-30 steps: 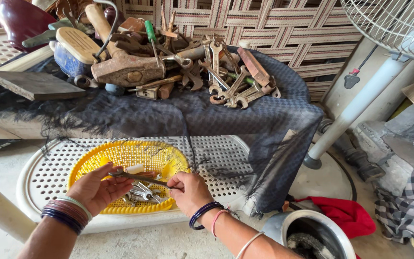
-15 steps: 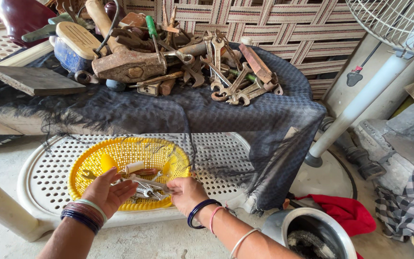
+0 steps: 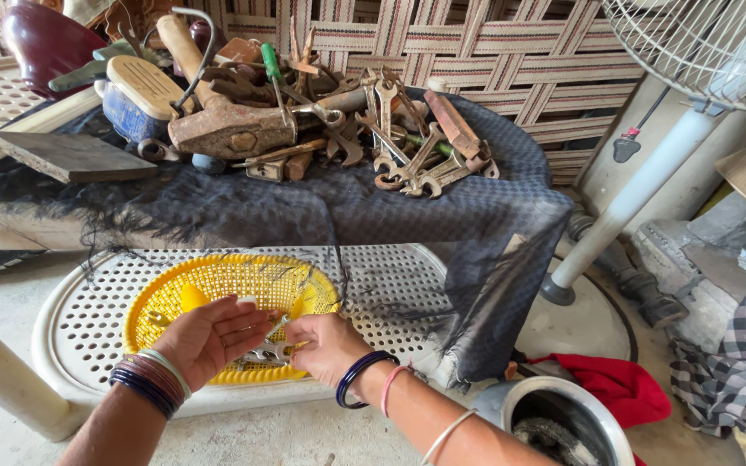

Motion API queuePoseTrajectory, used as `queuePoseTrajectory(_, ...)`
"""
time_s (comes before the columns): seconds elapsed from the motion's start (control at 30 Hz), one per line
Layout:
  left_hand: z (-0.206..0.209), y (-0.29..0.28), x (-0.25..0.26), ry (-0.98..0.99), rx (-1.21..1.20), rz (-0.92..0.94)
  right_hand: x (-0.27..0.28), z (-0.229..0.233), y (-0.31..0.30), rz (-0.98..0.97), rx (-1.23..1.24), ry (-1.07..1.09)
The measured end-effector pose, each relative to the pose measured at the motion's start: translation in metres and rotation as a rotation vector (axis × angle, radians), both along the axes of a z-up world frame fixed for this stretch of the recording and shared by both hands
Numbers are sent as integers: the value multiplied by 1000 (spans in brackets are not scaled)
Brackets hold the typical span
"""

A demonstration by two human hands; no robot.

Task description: The person sorts a pile of metal tools on a table, picking up wrenches and other items one by one and placing them into a yellow basket. The hands repeatedly reach into the pile, select individual tools, and transfer them to the basket.

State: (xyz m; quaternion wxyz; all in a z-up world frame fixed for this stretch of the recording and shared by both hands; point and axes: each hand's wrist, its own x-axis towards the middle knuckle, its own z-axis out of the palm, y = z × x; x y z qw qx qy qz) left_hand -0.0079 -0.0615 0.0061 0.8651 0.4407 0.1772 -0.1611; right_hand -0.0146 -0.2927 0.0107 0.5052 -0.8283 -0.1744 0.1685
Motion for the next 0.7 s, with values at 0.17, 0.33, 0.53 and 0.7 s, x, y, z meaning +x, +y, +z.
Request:
queuePoseTrajectory(0.17,20,-7,-4,2,162,-195,-3,33,-13,170,-65,25)
queuePoseTrajectory(0.33,41,-18,-9,29,488,-470,-14,94,-26,261,-260,197)
queuePoseTrajectory(0.53,85,-27,-17,-169,667,-814,-18,167,-47,385,-269,349)
queuePoseTrajectory(0.7,135,-37,-30,-375,419,-891,-19,219,-65,381,-118,300)
